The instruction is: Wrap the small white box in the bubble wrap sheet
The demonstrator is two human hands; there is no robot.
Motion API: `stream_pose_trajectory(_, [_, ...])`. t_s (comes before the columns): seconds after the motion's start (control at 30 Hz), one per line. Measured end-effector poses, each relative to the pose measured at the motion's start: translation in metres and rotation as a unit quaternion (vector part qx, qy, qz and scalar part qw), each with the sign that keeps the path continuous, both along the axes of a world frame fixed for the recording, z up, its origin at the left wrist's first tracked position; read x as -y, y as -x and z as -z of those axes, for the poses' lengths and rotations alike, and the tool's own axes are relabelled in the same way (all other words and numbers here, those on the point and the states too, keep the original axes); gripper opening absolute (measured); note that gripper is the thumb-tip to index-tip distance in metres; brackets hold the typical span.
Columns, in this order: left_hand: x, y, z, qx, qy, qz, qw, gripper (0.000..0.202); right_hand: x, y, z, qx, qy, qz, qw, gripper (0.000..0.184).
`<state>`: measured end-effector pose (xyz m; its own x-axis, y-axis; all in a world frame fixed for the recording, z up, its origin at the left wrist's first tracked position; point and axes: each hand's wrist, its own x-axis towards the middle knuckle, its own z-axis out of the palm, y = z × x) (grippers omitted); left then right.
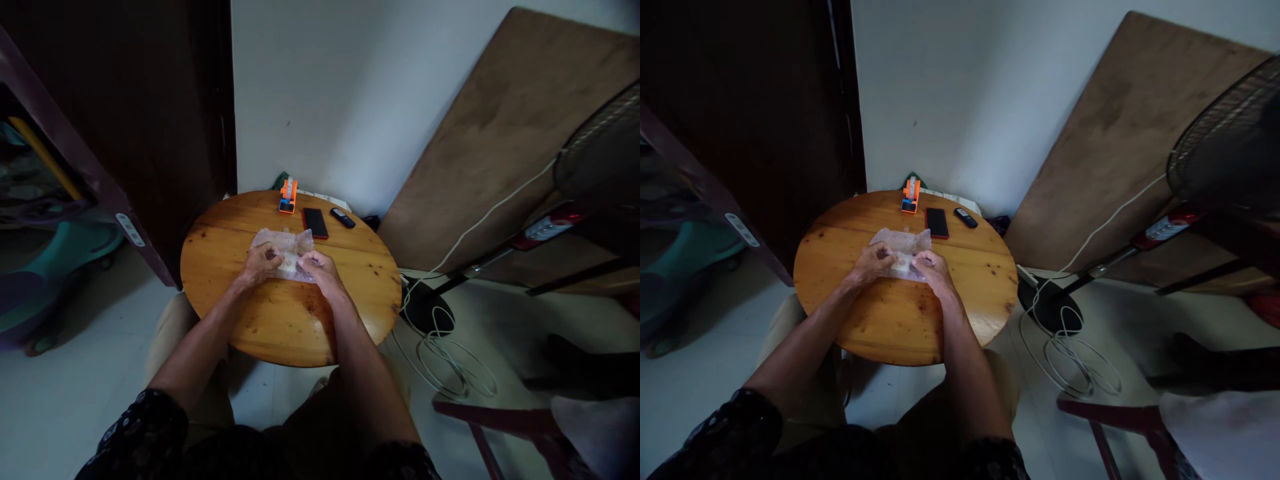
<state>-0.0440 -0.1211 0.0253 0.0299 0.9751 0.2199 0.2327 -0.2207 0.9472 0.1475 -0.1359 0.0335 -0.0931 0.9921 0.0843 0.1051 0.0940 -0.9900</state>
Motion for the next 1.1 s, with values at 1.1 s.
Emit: stream_pose_trajectory(1.1, [0.010, -0.001, 0.009, -0.019, 0.005, 0.055, 0.998, 0.021, 0.002, 0.010, -0.008, 0.101, -0.044, -0.004, 0.994, 0.022])
